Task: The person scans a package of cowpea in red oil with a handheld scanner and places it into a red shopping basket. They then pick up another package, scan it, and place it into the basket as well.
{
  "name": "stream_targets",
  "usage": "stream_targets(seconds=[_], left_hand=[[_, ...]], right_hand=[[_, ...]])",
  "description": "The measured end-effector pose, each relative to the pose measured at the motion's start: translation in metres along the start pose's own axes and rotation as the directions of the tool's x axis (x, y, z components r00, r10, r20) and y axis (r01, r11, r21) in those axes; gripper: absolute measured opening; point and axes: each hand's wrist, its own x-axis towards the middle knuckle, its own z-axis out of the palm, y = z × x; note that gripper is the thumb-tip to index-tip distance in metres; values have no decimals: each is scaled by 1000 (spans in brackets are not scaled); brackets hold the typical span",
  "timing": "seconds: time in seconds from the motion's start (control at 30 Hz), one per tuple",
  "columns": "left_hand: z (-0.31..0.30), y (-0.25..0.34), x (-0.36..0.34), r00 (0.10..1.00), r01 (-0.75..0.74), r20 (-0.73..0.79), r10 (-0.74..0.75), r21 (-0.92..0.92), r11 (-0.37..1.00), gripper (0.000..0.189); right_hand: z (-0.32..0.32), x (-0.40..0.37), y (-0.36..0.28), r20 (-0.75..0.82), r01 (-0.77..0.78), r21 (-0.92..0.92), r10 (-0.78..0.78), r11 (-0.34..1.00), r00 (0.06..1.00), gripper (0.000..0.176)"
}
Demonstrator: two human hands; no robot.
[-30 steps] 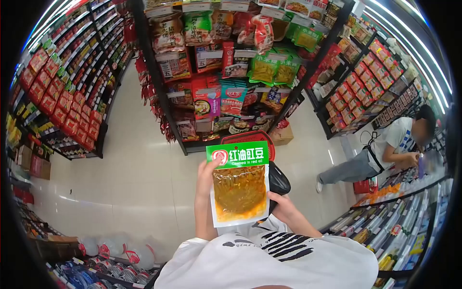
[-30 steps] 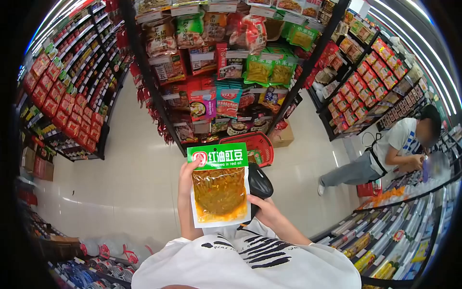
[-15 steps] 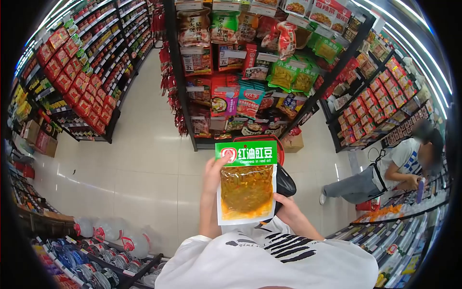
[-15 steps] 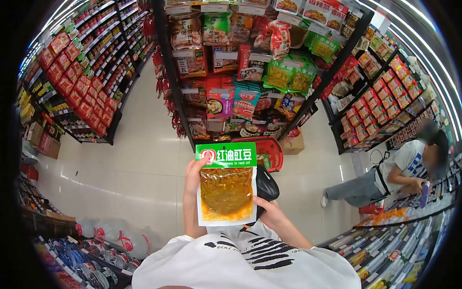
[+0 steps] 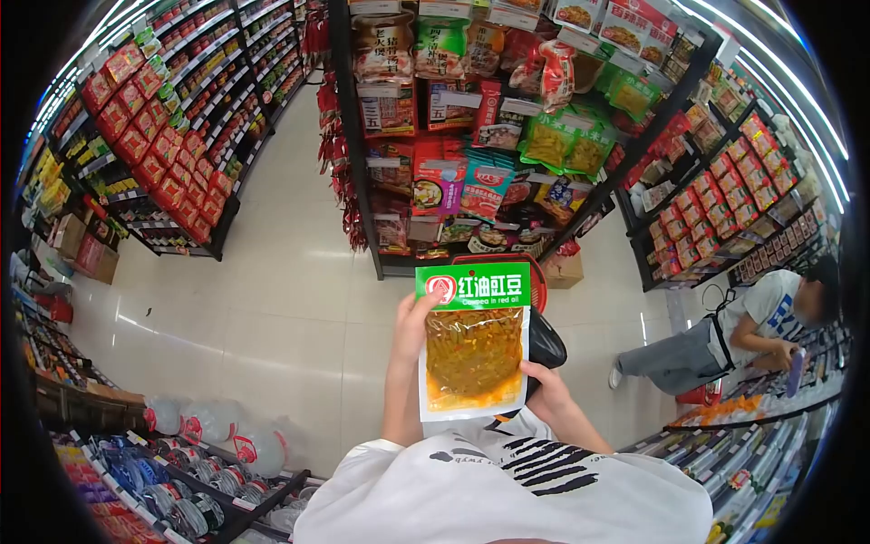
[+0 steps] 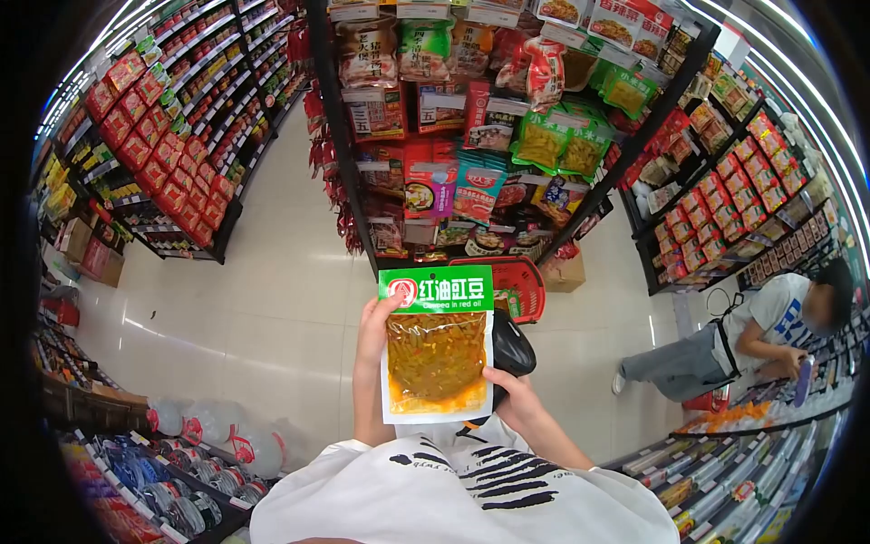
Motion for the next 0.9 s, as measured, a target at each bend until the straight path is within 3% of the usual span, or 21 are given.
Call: stream_targets(seconds=[0.9], left_hand=[[7,2,2,999,33,2,-33,38,999,23]], right_hand=[[-1,-5,3,4,44,18,-44,999,999,56]])
